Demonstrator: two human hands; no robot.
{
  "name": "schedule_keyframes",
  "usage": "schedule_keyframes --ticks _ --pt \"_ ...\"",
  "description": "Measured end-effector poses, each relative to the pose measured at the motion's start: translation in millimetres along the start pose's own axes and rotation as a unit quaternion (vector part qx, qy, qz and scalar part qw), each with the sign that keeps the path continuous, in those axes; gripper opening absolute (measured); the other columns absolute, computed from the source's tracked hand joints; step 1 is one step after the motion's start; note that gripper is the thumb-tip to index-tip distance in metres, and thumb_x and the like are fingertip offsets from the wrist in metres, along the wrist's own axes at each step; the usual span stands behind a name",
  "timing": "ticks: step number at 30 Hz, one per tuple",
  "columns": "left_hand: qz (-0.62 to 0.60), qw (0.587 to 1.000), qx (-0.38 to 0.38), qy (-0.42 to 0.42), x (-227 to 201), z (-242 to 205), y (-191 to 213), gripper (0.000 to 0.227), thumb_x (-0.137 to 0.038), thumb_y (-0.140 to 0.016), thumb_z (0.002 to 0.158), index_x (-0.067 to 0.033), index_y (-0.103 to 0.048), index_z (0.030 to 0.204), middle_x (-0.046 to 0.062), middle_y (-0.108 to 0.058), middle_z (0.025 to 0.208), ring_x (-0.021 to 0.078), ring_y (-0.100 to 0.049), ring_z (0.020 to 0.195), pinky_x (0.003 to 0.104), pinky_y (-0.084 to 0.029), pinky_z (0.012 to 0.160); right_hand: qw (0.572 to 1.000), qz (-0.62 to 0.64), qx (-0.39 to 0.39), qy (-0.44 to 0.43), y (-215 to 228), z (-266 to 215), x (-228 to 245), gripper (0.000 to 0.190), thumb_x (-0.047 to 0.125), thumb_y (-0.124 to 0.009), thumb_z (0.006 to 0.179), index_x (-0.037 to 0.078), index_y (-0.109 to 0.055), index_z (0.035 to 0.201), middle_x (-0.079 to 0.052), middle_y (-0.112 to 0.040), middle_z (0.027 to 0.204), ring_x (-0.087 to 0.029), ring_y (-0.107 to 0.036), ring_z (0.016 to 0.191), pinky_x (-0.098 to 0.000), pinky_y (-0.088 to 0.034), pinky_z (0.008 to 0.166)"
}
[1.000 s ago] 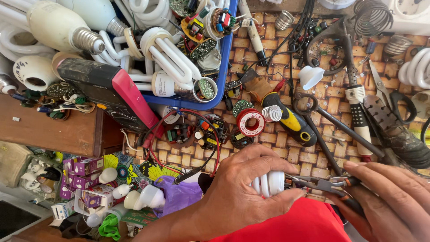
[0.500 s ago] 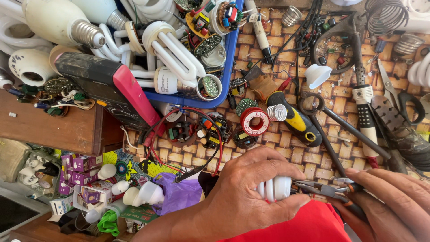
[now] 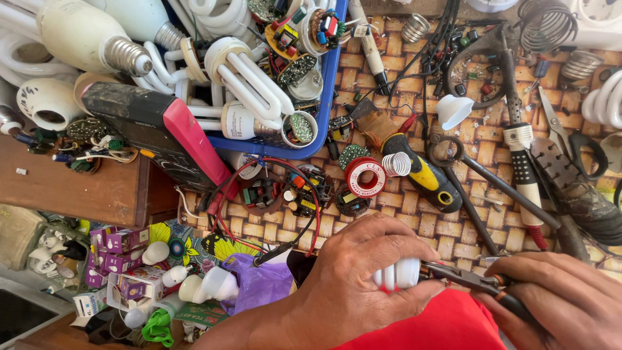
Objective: The person disassembles compact fluorescent light bulbs on a cluttered workbench, using pliers and a screwdriver to remove the base and access internal wiring. They connect wires to a test socket, check if the bulb lights up, and continue adjusting components.
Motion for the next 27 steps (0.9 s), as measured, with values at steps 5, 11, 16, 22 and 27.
schedule_keyframes --ticks 5,11,16,22,27 --pt "0.035 0.997 -0.001 -0.069 -1 0 -3 0.026 -0.014 -0.084 0.089 -0.0079 -0.068 0.11 0.01 -0.068 0.108 0.0245 -0.069 0.097 0.04 -0.055 0.095 0.982 0.046 0.14 -0.119 -6 -13 -33 0.033 0.05 -0.073 0.078 0.02 -0.077 0.065 0.013 -0.084 0.085 -0.008 -0.082 0.07 -0.0274 -0.065 0.062" --pt "0.068 0.991 0.005 -0.117 3 0 -7 0.026 -0.009 -0.08 0.096 -0.0087 -0.064 0.116 0.01 -0.065 0.116 0.0281 -0.067 0.104 0.042 -0.055 0.099 0.956 0.145 0.144 -0.212 -2 -4 -39 0.035 0.05 -0.079 0.069 0.017 -0.089 0.074 0.005 -0.092 0.076 -0.01 -0.092 0.068 -0.0257 -0.073 0.063" --pt "0.087 0.99 0.005 -0.112 16 -3 -17 0.036 -0.011 -0.086 0.093 -0.0103 -0.064 0.122 0.015 -0.062 0.119 0.0295 -0.068 0.107 0.043 -0.058 0.1 0.922 0.25 0.214 -0.202 -11 2 -53 0.041 0.048 -0.072 0.082 0.017 -0.079 0.055 0.008 -0.082 0.051 -0.011 -0.078 0.041 -0.0271 -0.059 0.043" --pt "0.157 0.974 -0.01 -0.165 19 -4 -31 0.032 -0.005 -0.083 0.096 -0.0077 -0.066 0.122 0.015 -0.062 0.119 0.0341 -0.065 0.107 0.046 -0.061 0.1 0.829 0.329 0.31 -0.329 -26 -5 -70 0.046 0.04 -0.079 0.081 0.005 -0.094 0.055 -0.005 -0.084 0.043 -0.017 -0.076 0.033 -0.0316 -0.06 0.037" --pt "0.216 0.952 -0.031 -0.214 14 -1 -38 0.024 -0.001 -0.079 0.096 -0.0004 -0.067 0.117 0.019 -0.061 0.118 0.0364 -0.064 0.105 0.049 -0.062 0.097 0.736 0.433 0.302 -0.423 -31 -18 -70 0.049 0.022 -0.084 0.084 -0.014 -0.093 0.051 -0.021 -0.075 0.037 -0.025 -0.061 0.037 -0.0389 -0.045 0.039"
Point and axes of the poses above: each hand's wrist, its own z-axis towards the middle knuckle, its own y-axis out of the back of the hand, x = y × z, the point moved 3 cm from there along z, towards the middle knuckle
